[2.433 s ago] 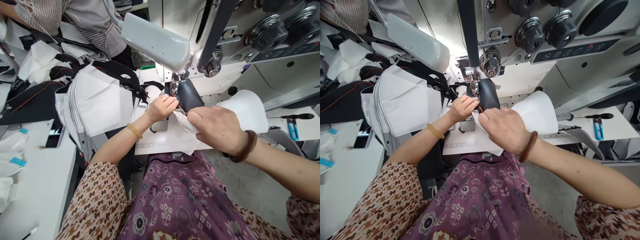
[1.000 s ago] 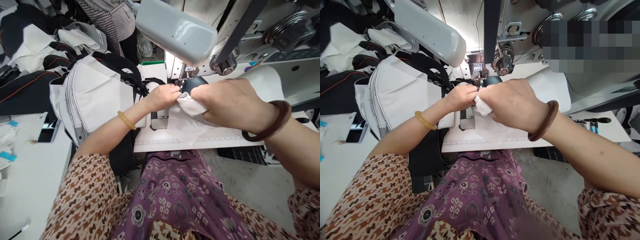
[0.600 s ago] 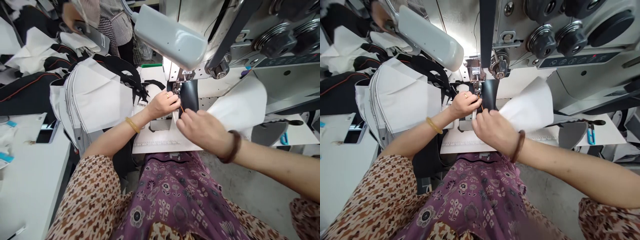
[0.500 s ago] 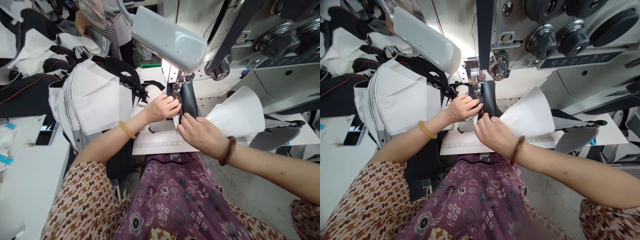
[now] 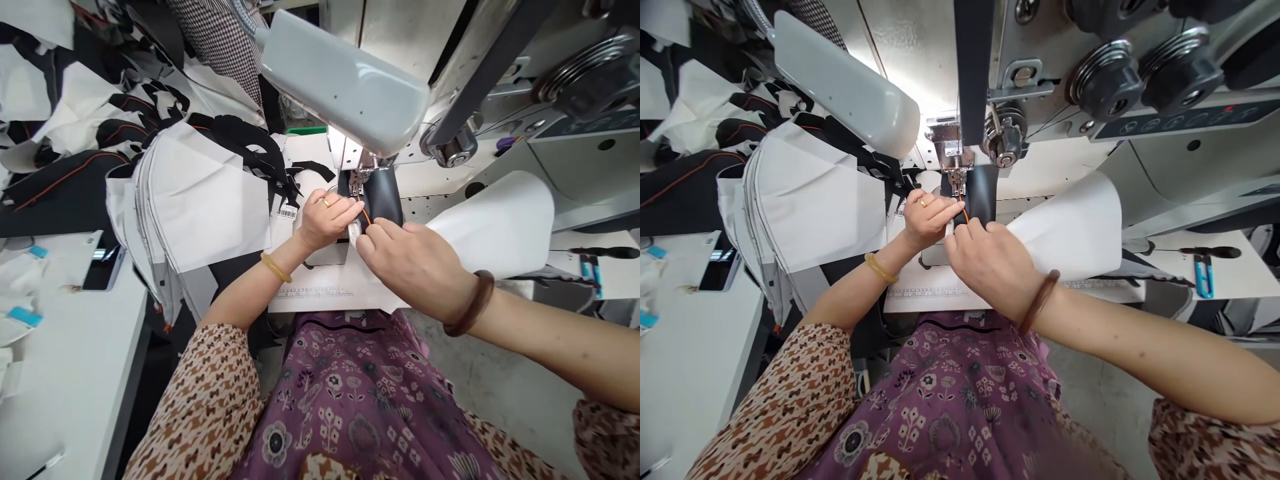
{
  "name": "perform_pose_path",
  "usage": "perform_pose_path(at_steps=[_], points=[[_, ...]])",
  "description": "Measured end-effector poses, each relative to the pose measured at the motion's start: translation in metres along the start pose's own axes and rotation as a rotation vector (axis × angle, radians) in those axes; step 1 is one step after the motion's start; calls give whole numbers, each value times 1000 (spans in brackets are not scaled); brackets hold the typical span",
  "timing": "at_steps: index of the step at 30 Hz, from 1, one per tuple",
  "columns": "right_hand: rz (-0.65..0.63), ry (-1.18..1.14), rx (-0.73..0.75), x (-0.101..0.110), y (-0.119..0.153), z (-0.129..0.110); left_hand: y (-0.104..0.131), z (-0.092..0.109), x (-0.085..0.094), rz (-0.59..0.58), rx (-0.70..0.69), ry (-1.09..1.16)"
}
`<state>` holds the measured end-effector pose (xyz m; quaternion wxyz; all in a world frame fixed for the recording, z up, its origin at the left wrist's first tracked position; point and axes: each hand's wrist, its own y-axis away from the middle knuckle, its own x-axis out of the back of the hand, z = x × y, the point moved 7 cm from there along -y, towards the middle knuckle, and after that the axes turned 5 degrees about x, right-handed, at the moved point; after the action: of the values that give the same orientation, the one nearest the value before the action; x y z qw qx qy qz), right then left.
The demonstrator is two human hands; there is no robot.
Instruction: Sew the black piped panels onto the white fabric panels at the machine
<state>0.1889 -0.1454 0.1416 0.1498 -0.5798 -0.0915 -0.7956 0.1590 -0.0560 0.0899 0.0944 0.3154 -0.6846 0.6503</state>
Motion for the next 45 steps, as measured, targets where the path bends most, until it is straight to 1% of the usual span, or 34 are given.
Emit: perform_pose_path(at_steps=[1, 2, 3, 4, 9, 11, 12, 14, 16, 18, 19, 21, 23, 24, 26, 27, 28, 29, 30, 32, 33, 34, 35, 37, 38, 40, 42, 43, 44, 45], points=[[-17, -4, -5, 0, -2, -1, -1, 1, 3, 54, -20, -7], [-24, -2, -11, 0, -4, -1, -2, 0, 5, 83, -35, -1], [-27, 2, -17, 0, -6, -2, -2, -1, 4, 85, -41, 17], [-28, 7, -22, 1, -7, -3, -2, -3, 2, 62, -34, 43], [-57, 33, -28, -3, -15, -7, 9, -22, -26, -188, 103, 224], [-67, 52, -20, -6, -18, -12, 13, -26, -30, -222, 117, 248], [-66, 66, -21, -8, -20, -14, 13, -26, -28, -221, 105, 260], [-46, 93, -52, -12, -21, -19, 13, -24, -19, -197, 59, 284], [-19, 88, -122, -19, -19, -24, 13, -20, -6, -180, 17, 299], [-33, 16, -221, -33, -14, -29, 15, -16, 6, -164, 41, 302], [-69, -45, -279, -44, -10, -32, 16, -14, 12, -151, 86, 298], [-171, -179, -389, -70, 2, -38, 21, -9, 18, -121, 225, 285], [-249, -277, -451, -94, 16, -47, 32, -1, 15, -121, 421, 267], [-263, -311, -448, -103, 23, -51, 39, 2, 10, -131, 544, 275], [-240, -407, -377, -116, 37, -54, 60, 7, -1, -128, 859, 353], [-207, -485, -346, -121, 46, -51, 73, 8, -7, -110, 1036, 420], [-157, -574, -350, -126, 57, -42, 85, 11, -14, -105, 1196, 498], [-90, -672, -401, -133, 71, -27, 95, 15, -21, -120, 1326, 593], [-9, -757, -536, -143, 90, -5, 102, 20, -29, -162, 1419, 698], [173, -850, -972, -170, 141, 43, 107, 29, -41, -285, 1501, 887], [216, -925, -1189, -189, 169, 59, 107, 32, -44, -334, 1517, 954], [188, -954, -1271, -205, 188, 66, 107, 33, -46, -367, 1531, 1005], [155, -991, -1306, -218, 203, 69, 106, 33, -46, -373, 1553, 1045], [66, -1102, -1289, -236, 221, 59, 104, 37, -47, -357, 1604, 1183], [31, -1159, -1261, -240, 227, 49, 102, 43, -48, -357, 1625, 1312], [-37, -1336, -1194, -238, 230, 19, 93, 63, -51, -384, 1664, 1648], [-91, -1564, -1080, -225, 221, -17, 82, 86, -50, -412, 1706, 1958], [-82, -1610, -996, -212, 213, -32, 78, 96, -49, -415, 1733, 2063], [-61, -1567, -872, -196, 203, -42, 75, 103, -48, -413, 1760, 2126], [-4, -1421, -753, -175, 193, -48, 74, 108, -46, -406, 1785, 2141]])
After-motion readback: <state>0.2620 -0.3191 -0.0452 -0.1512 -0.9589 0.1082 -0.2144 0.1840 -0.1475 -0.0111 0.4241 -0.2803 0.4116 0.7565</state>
